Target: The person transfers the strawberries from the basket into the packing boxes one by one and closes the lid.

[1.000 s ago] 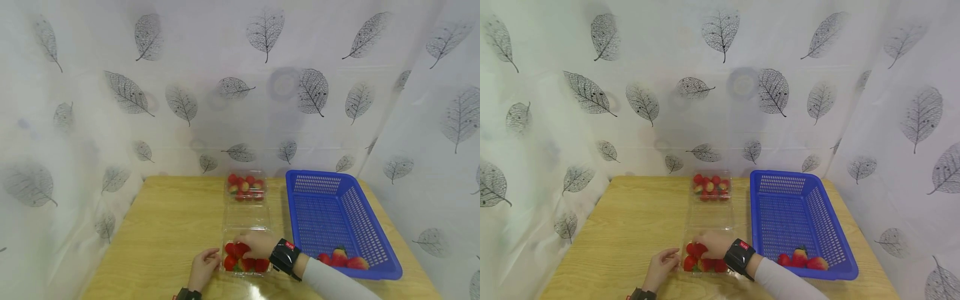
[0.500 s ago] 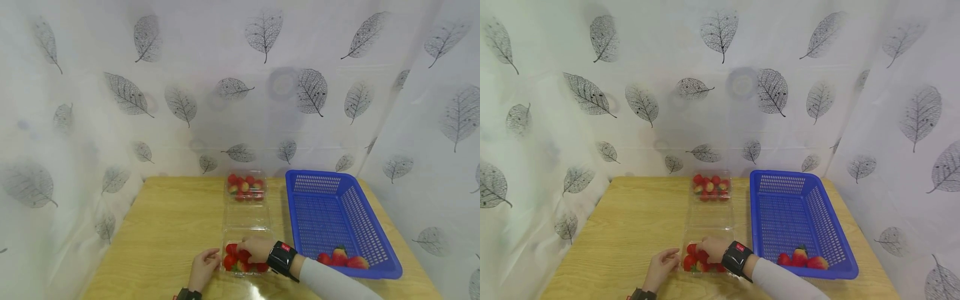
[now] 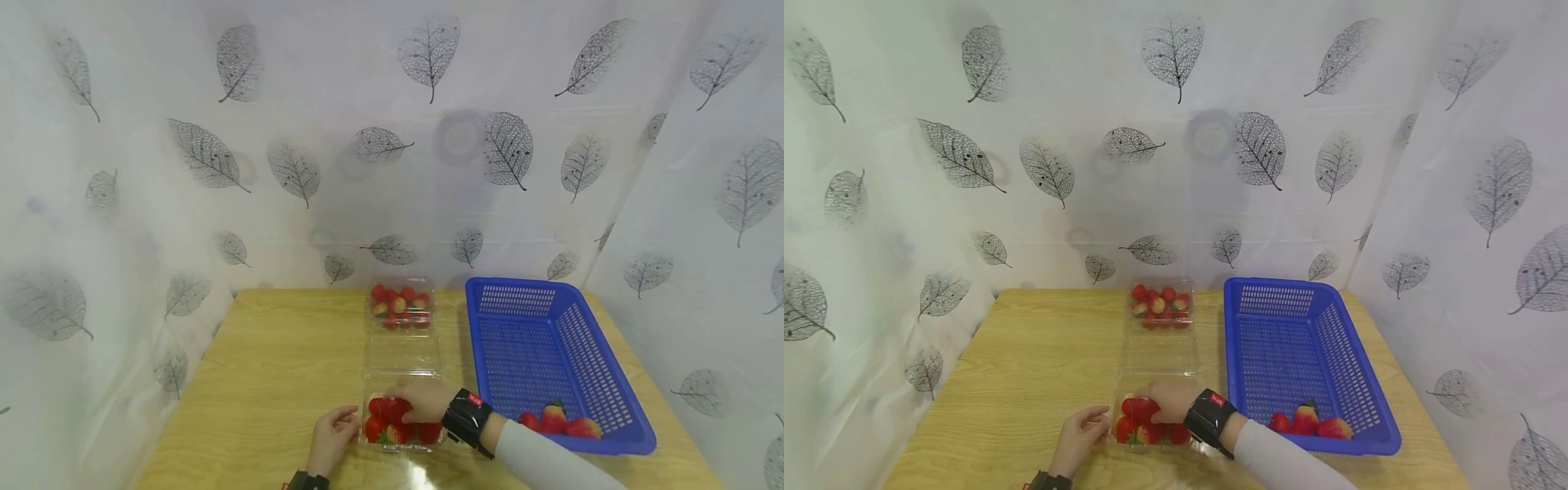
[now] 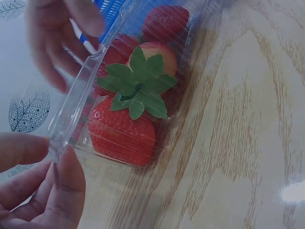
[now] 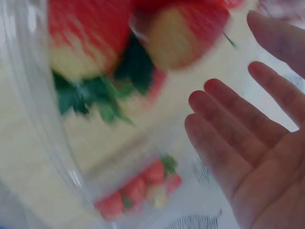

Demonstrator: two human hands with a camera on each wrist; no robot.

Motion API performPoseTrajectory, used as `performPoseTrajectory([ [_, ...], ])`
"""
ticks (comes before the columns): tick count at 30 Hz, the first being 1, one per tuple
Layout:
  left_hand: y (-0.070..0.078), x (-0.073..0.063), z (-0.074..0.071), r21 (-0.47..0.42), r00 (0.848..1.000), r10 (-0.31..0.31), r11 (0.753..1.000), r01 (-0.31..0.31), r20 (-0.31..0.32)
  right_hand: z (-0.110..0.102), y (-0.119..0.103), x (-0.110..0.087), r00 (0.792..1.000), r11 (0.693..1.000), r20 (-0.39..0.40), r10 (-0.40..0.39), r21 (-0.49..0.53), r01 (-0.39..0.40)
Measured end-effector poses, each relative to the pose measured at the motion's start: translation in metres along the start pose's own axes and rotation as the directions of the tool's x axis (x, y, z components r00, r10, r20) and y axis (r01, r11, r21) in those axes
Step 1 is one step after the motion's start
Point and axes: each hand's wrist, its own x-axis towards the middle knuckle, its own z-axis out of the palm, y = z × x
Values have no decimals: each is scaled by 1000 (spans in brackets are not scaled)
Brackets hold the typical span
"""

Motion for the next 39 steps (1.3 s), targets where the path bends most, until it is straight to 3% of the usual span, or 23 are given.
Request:
performPoseTrajectory([
  [4, 1, 0, 0, 4, 1000, -11, 1000, 11, 2, -30, 3, -8, 995, 995, -94, 32, 96, -23],
  [7, 1, 0, 0, 4, 1000, -10, 1000, 10, -1, -54, 12, -17, 980, 989, -186, 68, 145, -41],
  [12, 0, -1, 1, 1, 1000, 2, 1000, -2, -3, -83, 39, -39, 930, 978, -332, 159, 179, -104],
  [16, -1, 0, 1, -1, 1000, -6, 1000, 6, -1, -97, 62, -62, 888, 956, -370, 272, 209, -205],
  [20, -2, 0, 0, -2, 1000, -3, 1000, 3, -1, -99, 82, -85, 861, 925, -353, 366, 238, -296],
  [24, -3, 1, 0, -12, 1000, 9, 1000, -9, 4, -96, 97, -106, 850, 901, -311, 425, 234, -365],
  [31, -4, 0, 0, -28, 999, 31, 999, -31, 8, -74, 119, -129, 834, 834, -117, 539, 214, -509],
  [34, -3, 0, 0, -20, 1000, 26, 999, -26, 7, -63, 125, -137, 813, 799, -39, 581, 214, -561],
  [39, -2, 0, 0, -14, 1000, -6, 1000, 6, 9, -53, 128, -145, 786, 768, 32, 618, 191, -611],
])
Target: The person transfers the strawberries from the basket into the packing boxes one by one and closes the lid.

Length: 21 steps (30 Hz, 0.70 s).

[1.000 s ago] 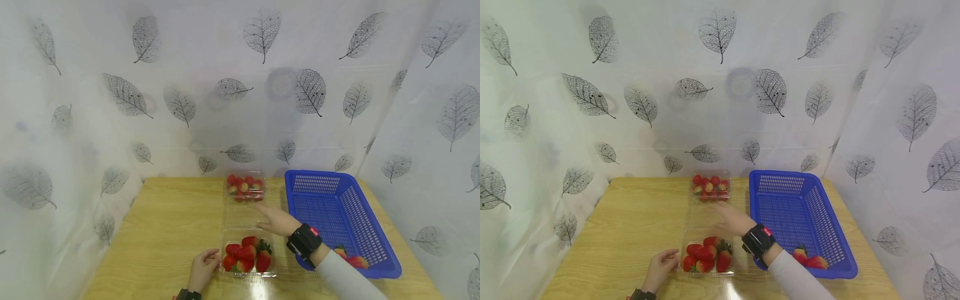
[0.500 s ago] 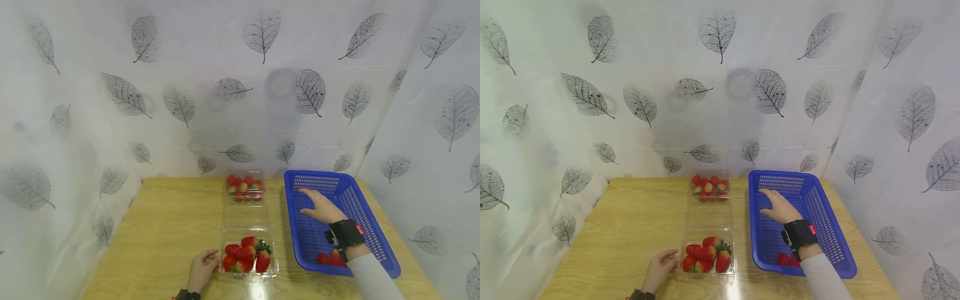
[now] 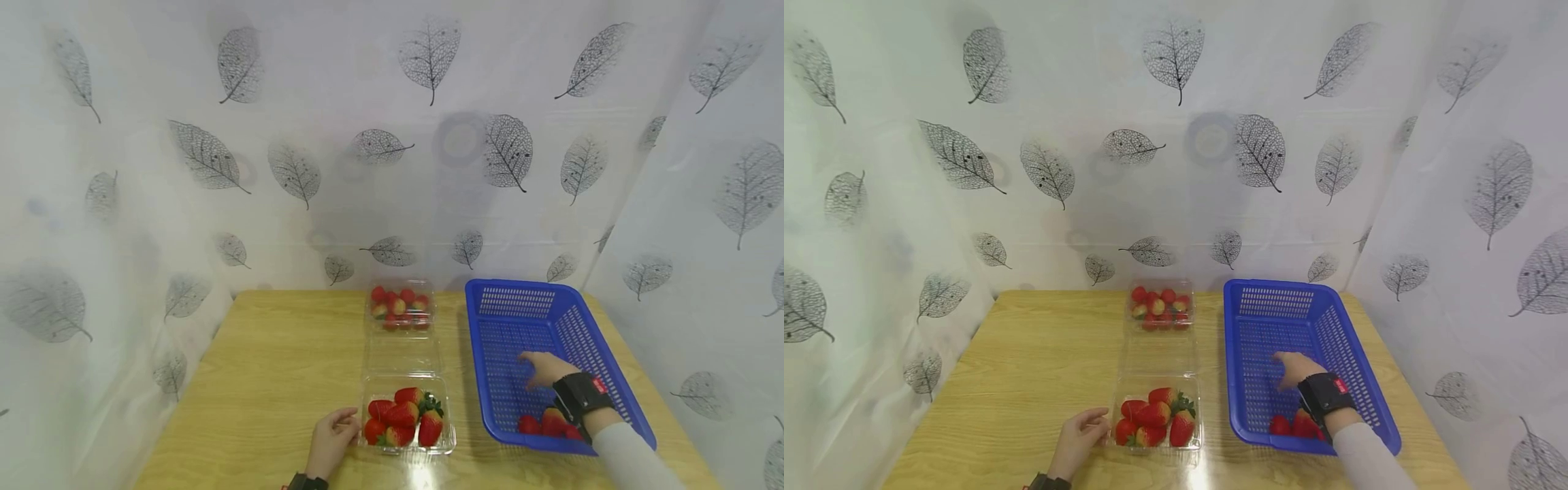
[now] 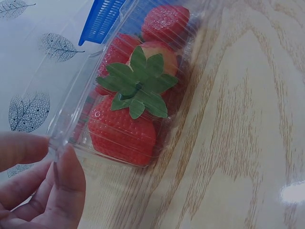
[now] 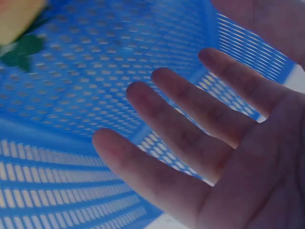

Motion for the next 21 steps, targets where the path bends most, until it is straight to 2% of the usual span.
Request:
performPoseTrajectory([
  [5, 1, 0, 0, -2, 1000, -12, 1000, 12, 4, 8, 7, -4, 998, 998, 50, 26, -50, -23],
  [8, 2, 0, 0, -2, 1000, -21, 1000, 21, 2, 11, 9, -7, 991, 994, 91, 94, -64, -88],
  [12, 3, -1, 0, 0, 1000, -23, 1000, 23, 3, 16, 12, -12, 969, 981, 153, 193, -58, -187],
  [17, 2, 0, 0, 3, 1000, -22, 1000, 22, 5, 21, 16, -17, 968, 980, 172, 184, -102, -168],
  [21, 3, 1, 0, 11, 1000, -30, 999, 30, -1, 22, 15, -20, 962, 983, 208, 177, -80, -164],
])
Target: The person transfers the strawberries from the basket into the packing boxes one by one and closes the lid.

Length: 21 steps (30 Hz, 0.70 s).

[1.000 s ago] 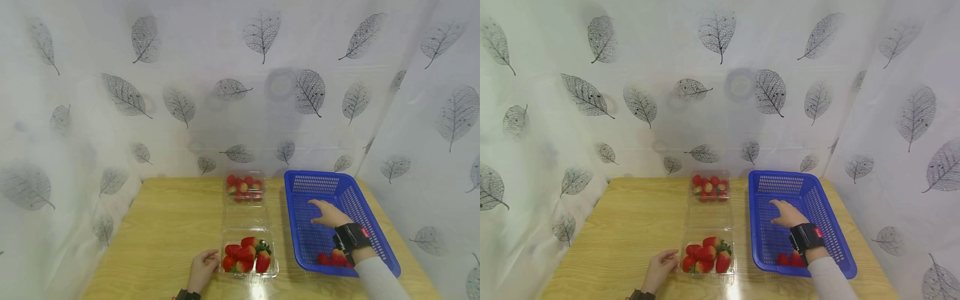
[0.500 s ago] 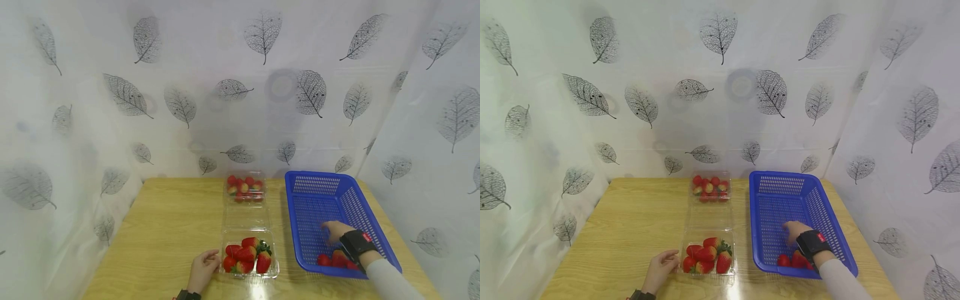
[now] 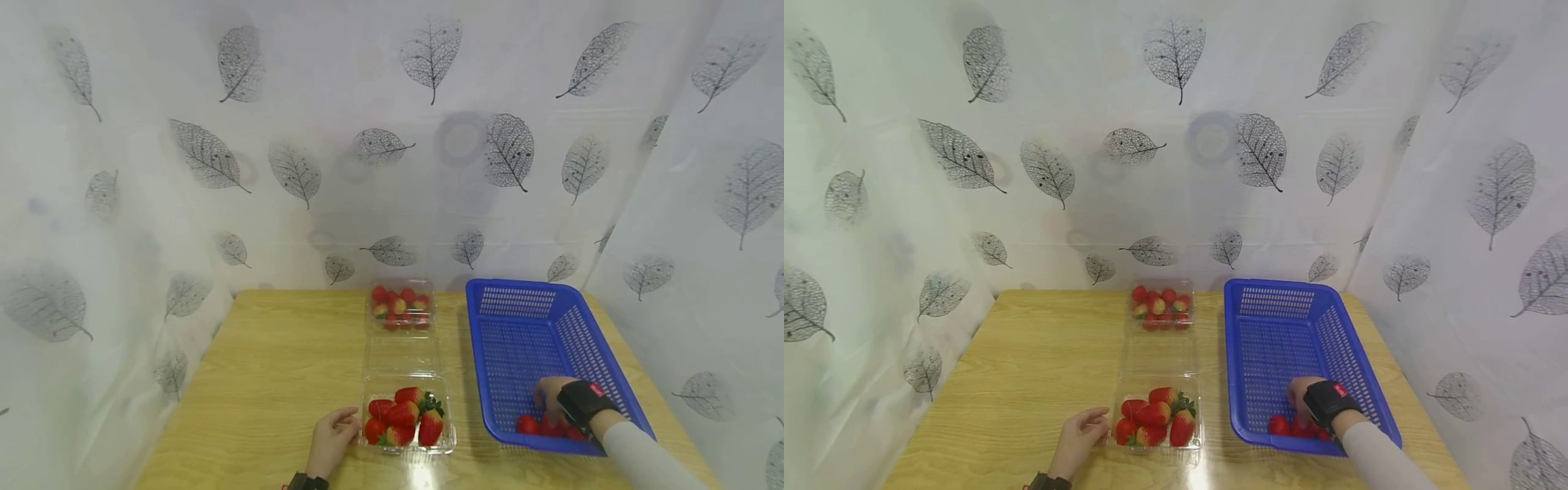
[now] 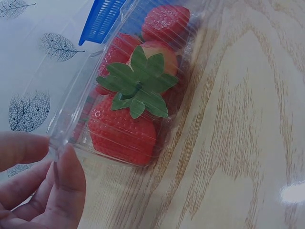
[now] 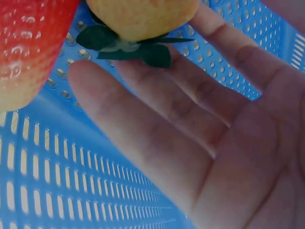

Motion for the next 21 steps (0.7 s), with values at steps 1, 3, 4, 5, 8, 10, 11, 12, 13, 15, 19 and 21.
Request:
performPoseTrajectory([
  [1, 0, 0, 0, -2, 1000, 0, 1000, 0, -1, 0, -1, 0, 1000, 1000, 5, -3, 3, 3],
  [3, 0, 0, 0, -2, 1000, -1, 1000, 1, -1, 0, -2, -1, 1000, 1000, 9, -20, -1, 20],
  [4, 0, 0, 0, -3, 1000, -1, 1000, 1, 1, 0, -2, 0, 1000, 1000, 12, -26, -4, 26],
  [5, 0, 0, 0, -3, 1000, 0, 1000, 0, 2, 1, -2, 0, 999, 1000, 14, -29, -8, 29],
  [8, 0, 0, 0, -4, 1000, -1, 1000, 1, 6, 2, 0, 2, 999, 999, 18, -45, -11, 45],
  [10, 0, 0, 0, -1, 1000, -2, 1000, 2, 5, 3, 1, 3, 999, 999, 20, -49, -2, 49],
  [11, -1, 0, 0, 0, 1000, -5, 1000, 5, 5, 3, 2, 3, 999, 999, 18, -51, 1, 51],
  [12, -1, 0, -1, 0, 1000, -5, 1000, 5, 5, 3, 3, 4, 999, 999, 15, -50, 5, 50],
  [13, -1, 1, -1, 3, 1000, -6, 1000, 6, 5, 3, 4, 3, 999, 999, 13, -46, 8, 46],
  [15, -1, 1, -1, 7, 1000, -5, 1000, 5, 4, 0, 5, 4, 999, 999, 8, -42, 26, 42],
  [19, -1, 1, -1, 9, 1000, -8, 1000, 8, 3, -13, 5, 8, 996, 994, -44, -80, 69, 82],
  [21, -2, 1, -1, 7, 1000, -13, 1000, 13, 3, -22, 3, 12, 984, 985, -103, -142, 84, 151],
])
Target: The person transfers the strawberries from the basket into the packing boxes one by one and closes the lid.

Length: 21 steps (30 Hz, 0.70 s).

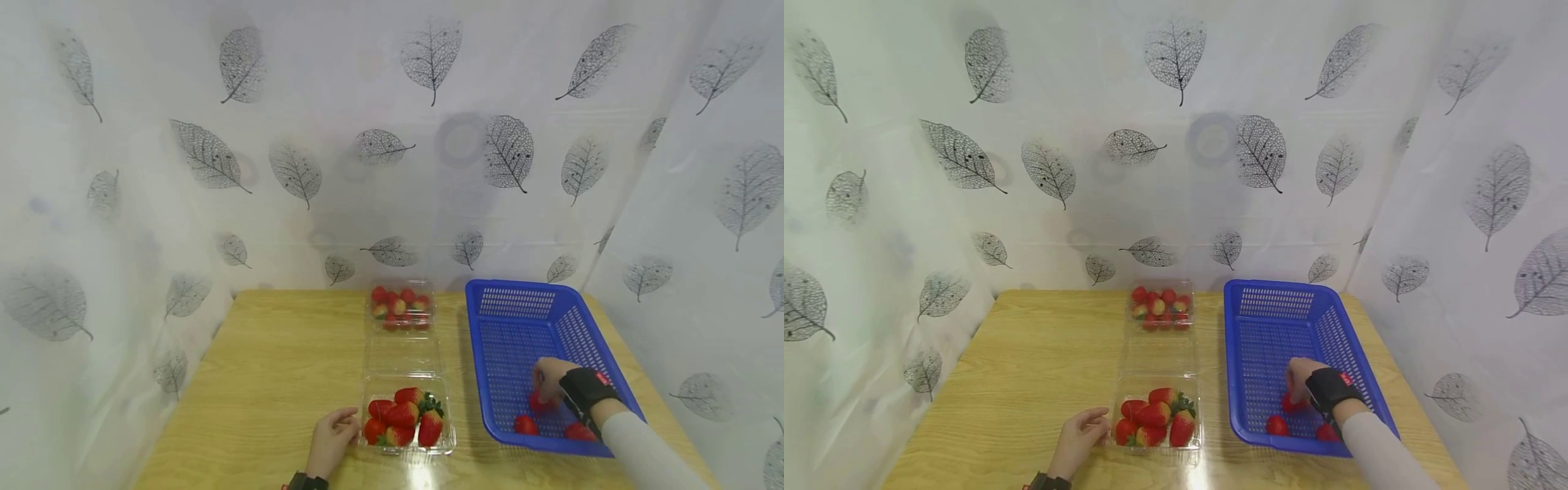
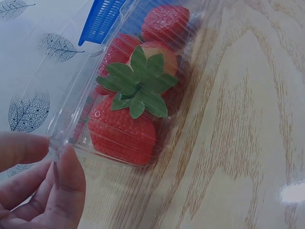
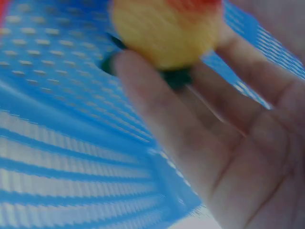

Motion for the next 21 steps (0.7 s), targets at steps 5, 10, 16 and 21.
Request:
performPoseTrajectory([
  [5, 0, 0, 0, 4, 1000, -8, 1000, 8, -2, -25, -20, 12, 941, 973, -246, -231, -29, 231],
  [10, 0, 0, 0, 4, 1000, -1, 1000, 1, -2, -36, -58, 17, 817, 934, -474, -328, -35, 355],
  [16, 0, 1, -1, 6, 1000, -9, 1000, 9, -2, -27, -109, 20, 669, 868, -606, -431, -76, 490],
  [21, 0, 1, 0, 7, 1000, -5, 1000, 5, -4, -12, -145, 26, 640, 819, -595, -486, -55, 571],
])
